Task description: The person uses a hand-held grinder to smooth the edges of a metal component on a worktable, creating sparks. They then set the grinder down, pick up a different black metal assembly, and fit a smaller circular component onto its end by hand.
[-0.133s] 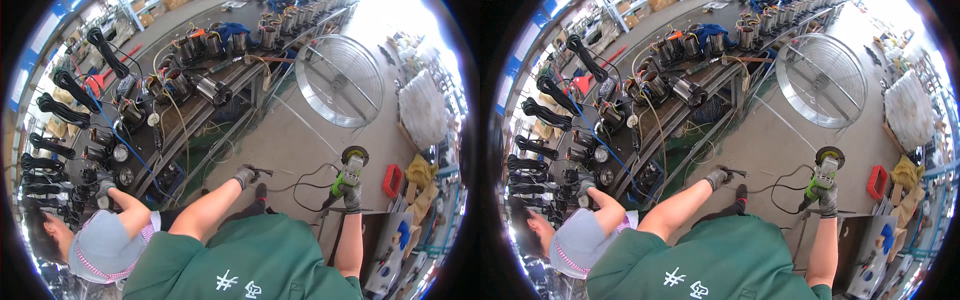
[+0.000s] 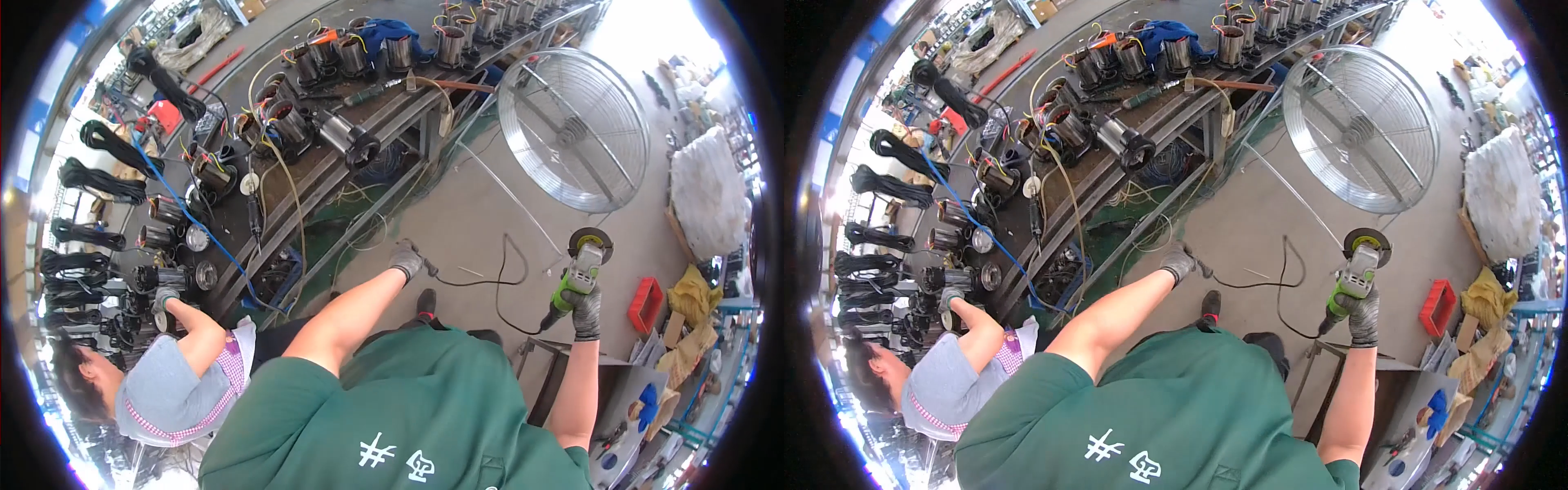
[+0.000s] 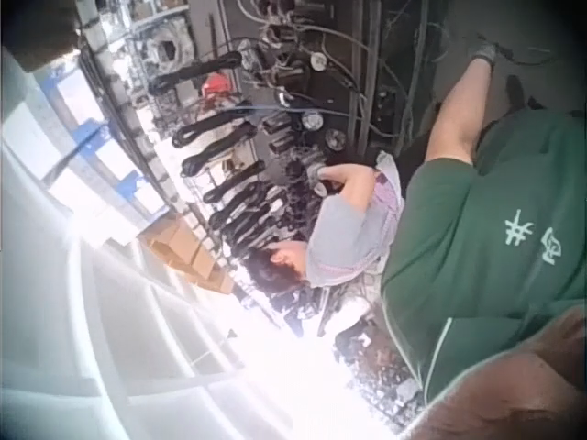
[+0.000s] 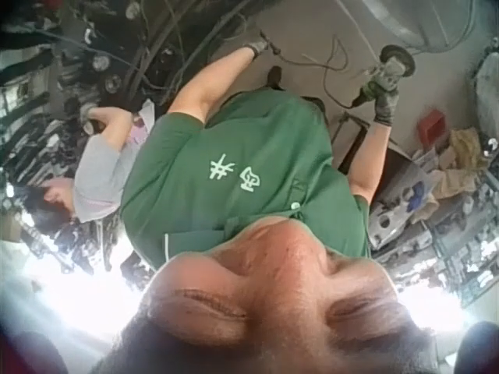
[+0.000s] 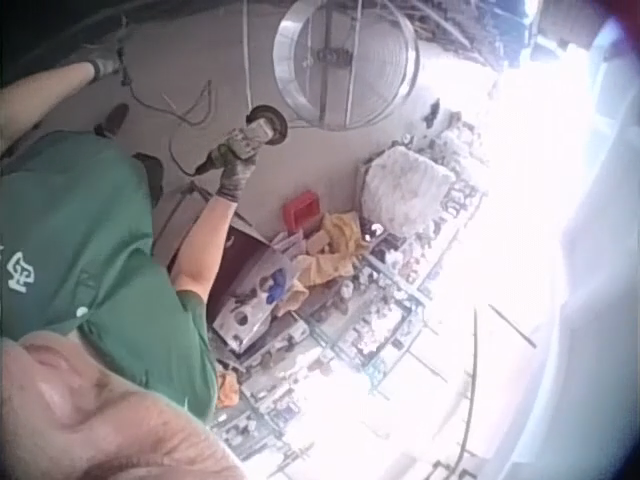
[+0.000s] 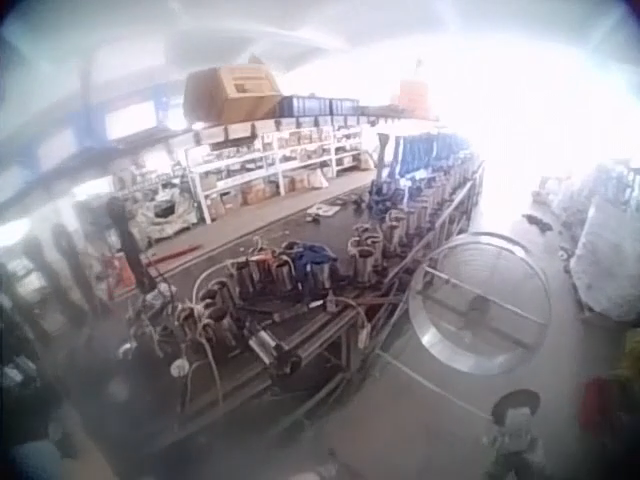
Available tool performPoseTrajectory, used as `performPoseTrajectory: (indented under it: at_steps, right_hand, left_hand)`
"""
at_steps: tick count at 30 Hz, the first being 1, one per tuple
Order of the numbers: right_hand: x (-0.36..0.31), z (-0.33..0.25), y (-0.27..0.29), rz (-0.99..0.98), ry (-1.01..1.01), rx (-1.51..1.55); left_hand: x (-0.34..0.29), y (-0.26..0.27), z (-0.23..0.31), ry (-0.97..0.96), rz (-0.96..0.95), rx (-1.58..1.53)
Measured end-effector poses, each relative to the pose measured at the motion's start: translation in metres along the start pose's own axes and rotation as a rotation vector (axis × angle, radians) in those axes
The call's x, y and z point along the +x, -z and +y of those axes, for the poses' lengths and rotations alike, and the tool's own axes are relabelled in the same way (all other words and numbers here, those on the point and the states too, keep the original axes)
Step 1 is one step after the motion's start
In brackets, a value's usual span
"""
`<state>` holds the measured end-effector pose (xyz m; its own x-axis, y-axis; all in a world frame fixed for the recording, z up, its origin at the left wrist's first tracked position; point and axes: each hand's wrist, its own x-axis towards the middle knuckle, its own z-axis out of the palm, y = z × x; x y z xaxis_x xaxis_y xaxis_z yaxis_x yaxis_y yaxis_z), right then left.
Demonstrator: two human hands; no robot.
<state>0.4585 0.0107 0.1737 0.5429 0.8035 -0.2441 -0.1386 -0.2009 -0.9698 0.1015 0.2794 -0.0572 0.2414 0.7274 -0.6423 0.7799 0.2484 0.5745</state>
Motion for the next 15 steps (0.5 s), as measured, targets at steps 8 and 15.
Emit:
performPoseTrajectory:
  at_steps: [8, 15]
  right_hand:
    - [0.154, 0.03, 0.07, -0.067, -0.065, 0.085]
    - [0.274, 0.086, 0.124, -0.152, -0.259, -0.016]
  left_hand:
    - [0.079, 0.04, 0.158, -0.123, 0.169, 0.462]
    - [0.192, -0.017, 0.203, 0.084, 0.186, -0.809]
